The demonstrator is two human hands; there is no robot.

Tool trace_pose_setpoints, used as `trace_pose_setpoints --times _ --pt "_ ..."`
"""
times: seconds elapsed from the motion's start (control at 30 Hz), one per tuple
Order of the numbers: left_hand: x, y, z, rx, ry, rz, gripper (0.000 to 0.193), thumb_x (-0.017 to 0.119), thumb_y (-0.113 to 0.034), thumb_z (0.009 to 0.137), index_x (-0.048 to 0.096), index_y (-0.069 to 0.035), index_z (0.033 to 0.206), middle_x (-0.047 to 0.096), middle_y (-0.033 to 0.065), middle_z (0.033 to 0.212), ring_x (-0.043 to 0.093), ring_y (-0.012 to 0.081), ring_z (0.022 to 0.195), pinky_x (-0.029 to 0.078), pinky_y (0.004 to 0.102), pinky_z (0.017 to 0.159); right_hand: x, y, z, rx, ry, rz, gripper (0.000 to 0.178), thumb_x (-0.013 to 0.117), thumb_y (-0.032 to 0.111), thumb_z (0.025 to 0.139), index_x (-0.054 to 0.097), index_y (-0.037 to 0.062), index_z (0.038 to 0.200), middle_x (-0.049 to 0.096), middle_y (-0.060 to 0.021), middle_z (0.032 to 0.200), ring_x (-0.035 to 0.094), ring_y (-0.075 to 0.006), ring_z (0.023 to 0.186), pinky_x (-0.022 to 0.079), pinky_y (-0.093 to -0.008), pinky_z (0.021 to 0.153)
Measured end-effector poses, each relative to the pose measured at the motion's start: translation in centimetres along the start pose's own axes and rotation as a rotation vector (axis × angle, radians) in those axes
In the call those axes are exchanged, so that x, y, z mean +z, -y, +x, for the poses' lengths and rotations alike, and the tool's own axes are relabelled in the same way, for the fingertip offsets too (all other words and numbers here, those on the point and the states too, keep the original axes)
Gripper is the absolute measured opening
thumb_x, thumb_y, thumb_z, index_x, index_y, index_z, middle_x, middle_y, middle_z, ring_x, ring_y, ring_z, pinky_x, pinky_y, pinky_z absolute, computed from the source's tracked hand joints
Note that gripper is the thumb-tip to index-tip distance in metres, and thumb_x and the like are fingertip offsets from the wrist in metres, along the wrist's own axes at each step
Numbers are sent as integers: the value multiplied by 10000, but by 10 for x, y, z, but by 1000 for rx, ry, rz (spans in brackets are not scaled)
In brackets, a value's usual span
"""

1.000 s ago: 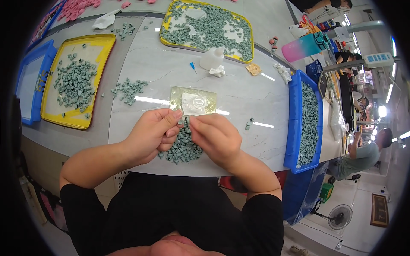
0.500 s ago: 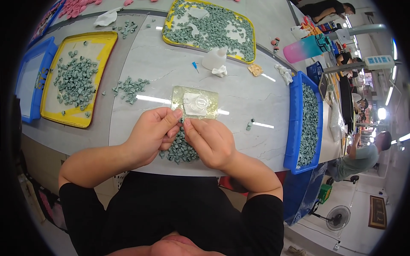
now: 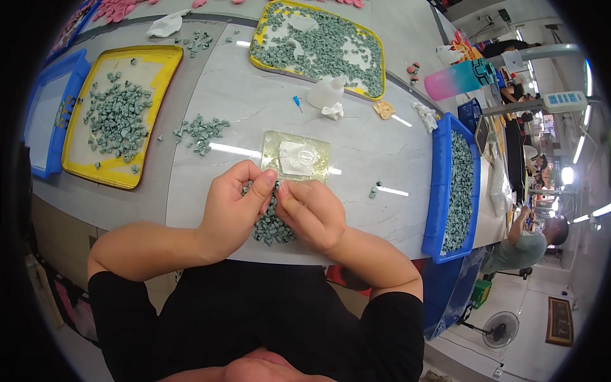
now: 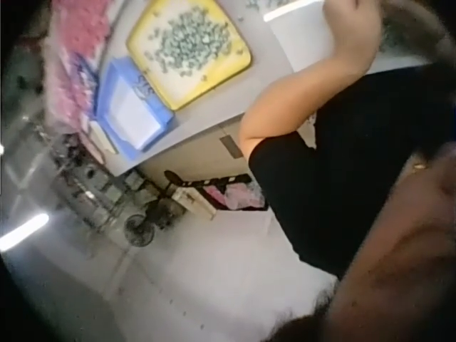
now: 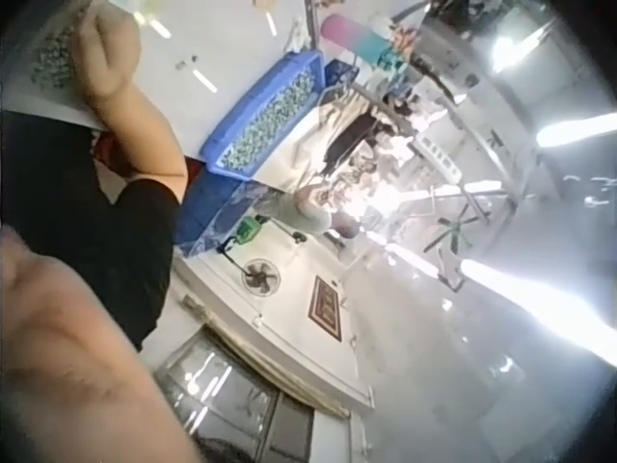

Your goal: The recorder is sorting small green plastic parts on a table in a factory environment.

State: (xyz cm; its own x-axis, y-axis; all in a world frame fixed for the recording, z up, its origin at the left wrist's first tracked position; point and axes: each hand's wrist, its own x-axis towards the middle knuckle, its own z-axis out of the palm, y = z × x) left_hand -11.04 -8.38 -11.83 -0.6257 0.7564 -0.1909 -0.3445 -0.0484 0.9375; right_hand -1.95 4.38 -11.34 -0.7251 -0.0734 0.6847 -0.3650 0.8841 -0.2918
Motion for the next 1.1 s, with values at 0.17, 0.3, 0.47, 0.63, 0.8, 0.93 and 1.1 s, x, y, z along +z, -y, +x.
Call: trace_pose_setpoints --times 0.17,0.3,0.47,0.63,0.8,0.93,1.1 --pt "-14 -12 10 -165 47 -54 265 536 -251 926 486 -54 757 467 -29 590 392 26 509 317 179 441 -7 -4 13 162 103 97 260 693 -87 682 625 -38 927 624 -144 842 608 -237 675 495 -284 589" --pt "-17 -13 13 -247 110 96 275 541 -269 922 498 -53 757 458 -31 582 390 27 504 317 184 438 -41 -27 15 461 339 -33 186 666 -9 752 665 19 936 653 -101 849 624 -197 678 493 -269 600" --pt "-8 -13 12 -287 251 226 292 517 -296 929 526 -50 773 434 -40 568 375 31 495 314 197 437 -96 -55 -10 960 417 -309 168 640 0 767 646 -24 934 647 -101 763 604 -149 603 473 -256 570" --pt "-5 -15 16 -368 209 -30 232 457 -224 946 546 -24 870 438 -24 638 349 34 517 297 185 445 -108 -71 -31 1183 532 -428 149 659 16 740 634 -38 877 630 -108 719 588 -160 609 463 -264 568" --pt "-8 -20 20 -382 149 -248 194 420 -152 944 534 -4 996 448 -10 734 326 30 537 270 173 444 -103 -76 -31 1180 648 -430 142 645 -3 714 616 -35 848 619 -108 718 576 -163 645 464 -271 596" --pt "-8 -24 21 -373 132 -338 181 447 -132 940 522 -3 1043 464 -6 756 317 22 538 259 166 447 -91 -66 -21 973 492 -263 179 626 -26 694 615 -10 872 597 -78 746 562 -140 654 457 -258 604" --pt "-9 -21 18 -420 221 -307 186 471 -135 938 529 0 1053 478 -2 769 324 20 538 264 165 450 -66 -36 4 742 324 27 213 649 -73 657 617 4 853 584 -47 788 552 -105 646 448 -227 595"
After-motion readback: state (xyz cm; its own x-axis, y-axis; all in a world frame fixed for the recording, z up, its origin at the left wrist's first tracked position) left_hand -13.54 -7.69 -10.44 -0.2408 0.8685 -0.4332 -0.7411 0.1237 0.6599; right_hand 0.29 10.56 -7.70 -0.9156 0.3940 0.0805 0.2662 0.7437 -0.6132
